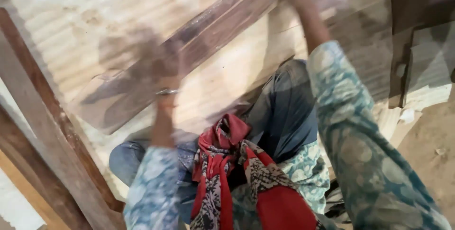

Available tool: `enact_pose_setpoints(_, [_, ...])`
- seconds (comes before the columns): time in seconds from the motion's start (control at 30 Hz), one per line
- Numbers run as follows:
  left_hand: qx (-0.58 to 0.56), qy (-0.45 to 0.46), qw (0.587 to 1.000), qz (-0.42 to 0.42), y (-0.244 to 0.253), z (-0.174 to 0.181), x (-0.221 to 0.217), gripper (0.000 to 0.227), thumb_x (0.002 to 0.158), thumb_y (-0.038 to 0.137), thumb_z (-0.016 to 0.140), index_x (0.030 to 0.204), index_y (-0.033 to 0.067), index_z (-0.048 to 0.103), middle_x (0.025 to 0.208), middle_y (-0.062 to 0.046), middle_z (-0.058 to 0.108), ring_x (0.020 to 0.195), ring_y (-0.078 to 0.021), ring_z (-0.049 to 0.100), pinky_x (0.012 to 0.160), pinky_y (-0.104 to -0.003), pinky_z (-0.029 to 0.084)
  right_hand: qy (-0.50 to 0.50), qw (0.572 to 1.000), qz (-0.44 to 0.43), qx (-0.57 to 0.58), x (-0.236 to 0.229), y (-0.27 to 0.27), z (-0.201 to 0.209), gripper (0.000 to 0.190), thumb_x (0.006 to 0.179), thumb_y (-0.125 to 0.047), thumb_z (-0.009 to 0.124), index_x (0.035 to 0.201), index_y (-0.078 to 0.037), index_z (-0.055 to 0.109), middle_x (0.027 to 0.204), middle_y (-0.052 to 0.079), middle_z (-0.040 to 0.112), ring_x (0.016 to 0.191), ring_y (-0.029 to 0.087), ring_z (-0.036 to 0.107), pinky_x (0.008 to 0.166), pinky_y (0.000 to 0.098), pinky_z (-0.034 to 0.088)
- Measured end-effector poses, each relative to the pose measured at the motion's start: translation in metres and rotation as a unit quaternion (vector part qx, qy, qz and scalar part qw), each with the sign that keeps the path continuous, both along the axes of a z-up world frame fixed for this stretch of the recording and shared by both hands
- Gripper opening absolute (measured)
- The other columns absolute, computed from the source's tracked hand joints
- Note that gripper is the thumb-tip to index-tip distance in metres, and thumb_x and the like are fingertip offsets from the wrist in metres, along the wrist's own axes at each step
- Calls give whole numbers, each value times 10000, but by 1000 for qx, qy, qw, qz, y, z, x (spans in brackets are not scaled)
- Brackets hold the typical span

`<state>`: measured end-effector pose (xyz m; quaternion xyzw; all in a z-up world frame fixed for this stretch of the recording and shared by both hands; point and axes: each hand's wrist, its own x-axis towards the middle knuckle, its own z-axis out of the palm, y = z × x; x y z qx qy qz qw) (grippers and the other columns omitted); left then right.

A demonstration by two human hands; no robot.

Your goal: The person sands wooden furniture parts by hand using sandpaper. They handle several pieces of dark wood, rubbing the sandpaper along the flat surfaces and edges while holding the items on their lap or on a white foam-covered surface.

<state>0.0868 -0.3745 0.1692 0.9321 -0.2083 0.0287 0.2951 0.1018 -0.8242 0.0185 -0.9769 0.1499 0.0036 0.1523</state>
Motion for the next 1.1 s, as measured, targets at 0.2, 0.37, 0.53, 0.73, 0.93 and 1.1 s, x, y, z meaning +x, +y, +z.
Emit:
enact_pose_setpoints(0.2, [92, -70, 993, 28, -134, 5, -8, 620, 1084, 436, 561, 1577, 94, 405, 1612, -95, 426, 1517, -302, 354, 1281, -519, 228, -118, 983, 133, -52, -65, 101, 65, 988, 870, -404, 788, 1550, 121, 298, 1577, 336, 323, 1509, 479, 223, 1213, 595, 114])
enact_pose_setpoints(0.37, [89, -90, 992, 13, -129, -3, -9, 639, 1106, 407, 585, 1596, 53, 382, 1594, -105, 441, 1496, -300, 390, 1293, -505, 266, 79, 996, -7, -29, -15, -39, -8, 415, 1038, -394, 644, 1268, -49, 635, 1207, 218, 664, 1123, 411, 610, 973, 535, 470])
enact_pose_setpoints(0.53, [104, -94, 990, 19, -136, 1, -10, 664, 1095, 416, 601, 1595, 41, 377, 1580, -114, 450, 1486, -299, 393, 1287, -514, 273, -16, 1000, 0, -14, -15, -25, -11, 324, 963, -334, 732, 1135, -61, 711, 1074, 205, 725, 1023, 413, 671, 895, 525, 517])
enact_pose_setpoints(0.73, [97, -87, 991, -20, -124, 7, -9, 812, 1043, 514, 663, 1598, 12, 350, 1596, -191, 415, 1504, -360, 348, 1269, -544, 252, -95, 990, 99, -37, -37, 36, 30, 359, 971, -285, 711, 1218, -29, 657, 1156, 237, 680, 1096, 443, 612, 952, 555, 455])
enact_pose_setpoints(0.93, [218, -63, 973, -45, -22, 22, -35, 1074, 795, 667, 776, 1623, 131, 350, 1602, -230, 385, 1486, -442, 328, 1227, -582, 253, -4, 999, -15, -47, -22, -106, 20, 408, 979, -235, 689, 1300, 2, 604, 1237, 268, 635, 1169, 473, 553, 1009, 586, 393])
enact_pose_setpoints(1.1, [303, -90, 948, -39, 28, 5, -36, 1099, 777, 636, 815, 1625, 94, 373, 1553, -261, 414, 1399, -504, 401, 1155, -665, 297, -109, 989, 61, -76, -21, -53, 54, 457, 986, -193, 671, 1369, 28, 559, 1305, 295, 597, 1230, 498, 504, 1057, 611, 341])
